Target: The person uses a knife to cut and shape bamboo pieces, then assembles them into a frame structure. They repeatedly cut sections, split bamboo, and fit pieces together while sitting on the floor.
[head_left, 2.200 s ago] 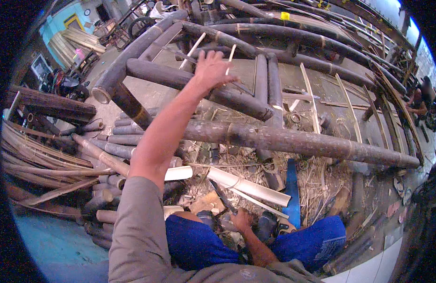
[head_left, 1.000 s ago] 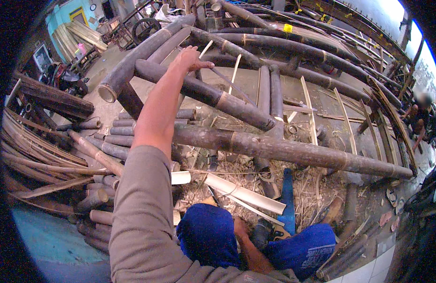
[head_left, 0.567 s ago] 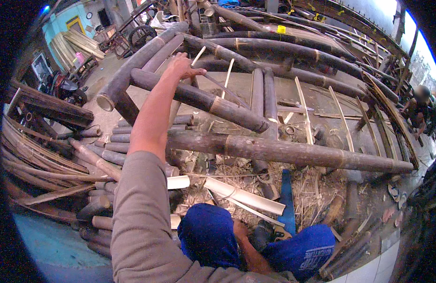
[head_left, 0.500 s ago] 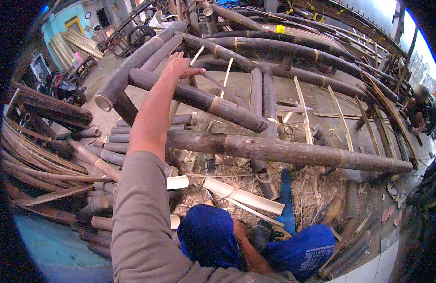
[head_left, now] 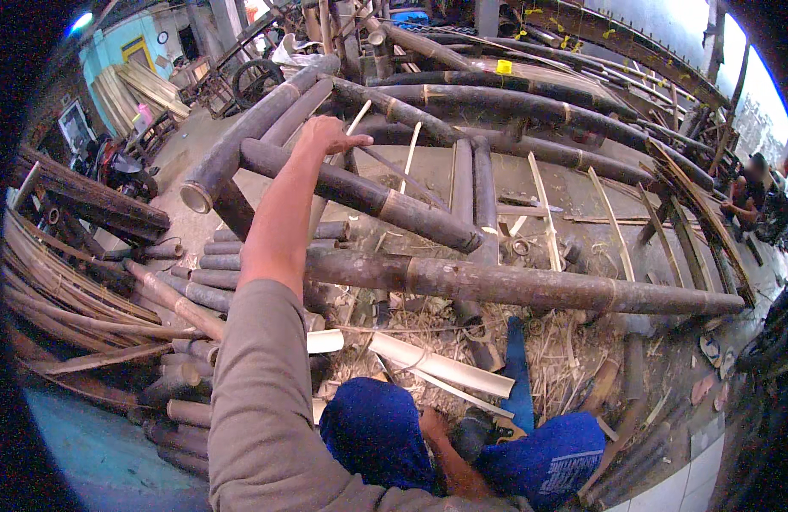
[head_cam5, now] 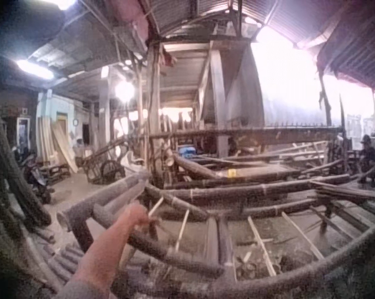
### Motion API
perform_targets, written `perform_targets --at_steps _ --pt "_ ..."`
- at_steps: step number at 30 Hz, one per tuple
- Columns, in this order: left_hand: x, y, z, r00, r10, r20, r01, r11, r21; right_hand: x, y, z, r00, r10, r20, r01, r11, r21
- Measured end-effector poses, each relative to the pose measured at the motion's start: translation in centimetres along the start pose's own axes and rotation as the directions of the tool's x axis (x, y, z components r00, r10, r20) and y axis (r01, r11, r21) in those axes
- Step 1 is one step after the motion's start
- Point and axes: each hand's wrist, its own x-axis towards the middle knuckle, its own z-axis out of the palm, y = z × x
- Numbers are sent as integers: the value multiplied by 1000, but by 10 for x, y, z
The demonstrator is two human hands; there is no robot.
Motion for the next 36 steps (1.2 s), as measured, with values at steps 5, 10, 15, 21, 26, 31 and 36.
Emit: perform_targets --at_steps 5,10,15,21,26,31,36 --pt "-4 2 -2 997 -16 73 10 996 85 1 -10 -21 987 -2 162 -7 998 55" --pt "-35 4 -15 998 -52 45 50 998 49 -4 -3 -6 994 37 107 -54 985 162" --pt "-71 -2 -21 994 -56 -92 61 997 57 20 10 16 996 41 80 -50 992 120" --pt "-116 8 -16 991 -6 -135 19 995 96 23 9 41 998 68 1 -68 996 -57" --pt "-124 102 54 740 551 -386 -562 822 97 37 12 46 996 89 -15 -90 995 -53" --pt "-126 164 65 811 580 -77 -570 813 123 8 -13 17 984 147 98 -144 989 -40" --pt "-113 192 60 814 580 31 -579 806 125 11 -9 17 990 137 16 -136 990 -39"
